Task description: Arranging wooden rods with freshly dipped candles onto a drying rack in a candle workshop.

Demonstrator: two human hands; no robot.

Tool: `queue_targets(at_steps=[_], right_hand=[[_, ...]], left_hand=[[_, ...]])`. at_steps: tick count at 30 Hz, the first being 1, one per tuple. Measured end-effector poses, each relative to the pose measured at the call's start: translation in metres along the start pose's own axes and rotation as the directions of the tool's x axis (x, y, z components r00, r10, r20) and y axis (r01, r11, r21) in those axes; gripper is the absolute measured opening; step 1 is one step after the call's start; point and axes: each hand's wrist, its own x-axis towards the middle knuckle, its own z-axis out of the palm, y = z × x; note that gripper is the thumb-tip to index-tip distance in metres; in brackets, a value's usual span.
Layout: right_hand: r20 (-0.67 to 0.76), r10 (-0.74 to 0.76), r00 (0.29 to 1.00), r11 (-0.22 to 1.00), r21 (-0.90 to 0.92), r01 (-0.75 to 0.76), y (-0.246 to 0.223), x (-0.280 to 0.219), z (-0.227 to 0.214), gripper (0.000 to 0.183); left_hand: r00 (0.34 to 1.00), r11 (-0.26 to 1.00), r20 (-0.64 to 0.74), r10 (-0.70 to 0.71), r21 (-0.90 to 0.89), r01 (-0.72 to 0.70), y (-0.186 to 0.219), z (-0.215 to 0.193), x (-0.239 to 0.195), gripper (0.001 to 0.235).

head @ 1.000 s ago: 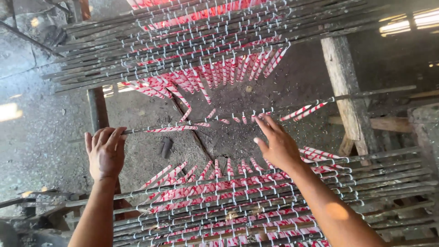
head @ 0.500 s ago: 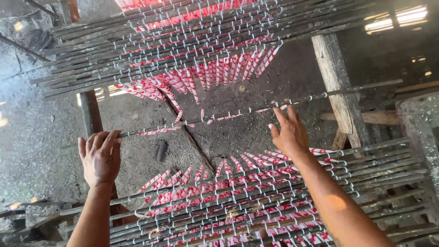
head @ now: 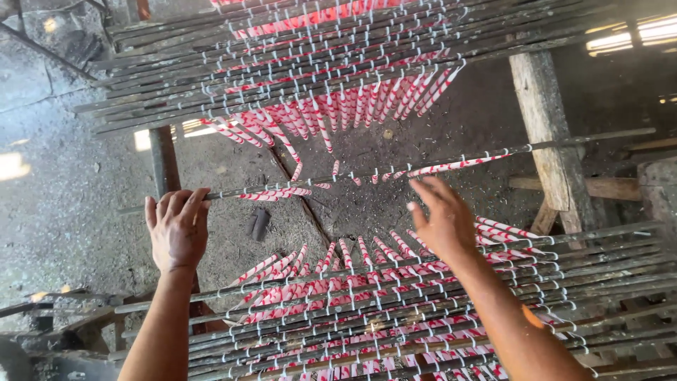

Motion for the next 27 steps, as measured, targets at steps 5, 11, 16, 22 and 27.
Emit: queue_targets(at_steps=[5,11,16,22,27], right_hand=[[0.125,-0.085,0.989,0.993,0.095,0.073,-0.035,0.01,0.016,0.06],[0.129,0.011,0.992,0.999,-0.031,-0.007,-0.04,0.013,0.002,0.065],[0.093,0.132,0.987,0.989,-0.083,-0.125,-0.032,0.012,-0.009,0.057],[0.089,0.154,0.984,0.977,-0.159,-0.139,-0.019,0.012,0.008,0.063],[0.092,-0.03,0.995,0.999,0.028,0.027,-0.066,0.001,0.02,0.053]], left_hand=[[1.0,1.0,-0.004,0.004,0.021,-0.004,0.001,-0.001,0.0,0.028],[1.0,1.0,-0.001,-0.01,-0.004,0.01,0.002,-0.001,0.001,0.027],[1.0,1.0,-0.017,0.001,-0.005,-0.001,0.002,-0.001,0.001,0.028],[1.0,1.0,-0.018,0.0,-0.005,0.0,0.003,-0.001,0.002,0.027],[1.0,1.0,-0.024,-0.003,-0.008,0.003,0.002,-0.001,0.002,0.026]])
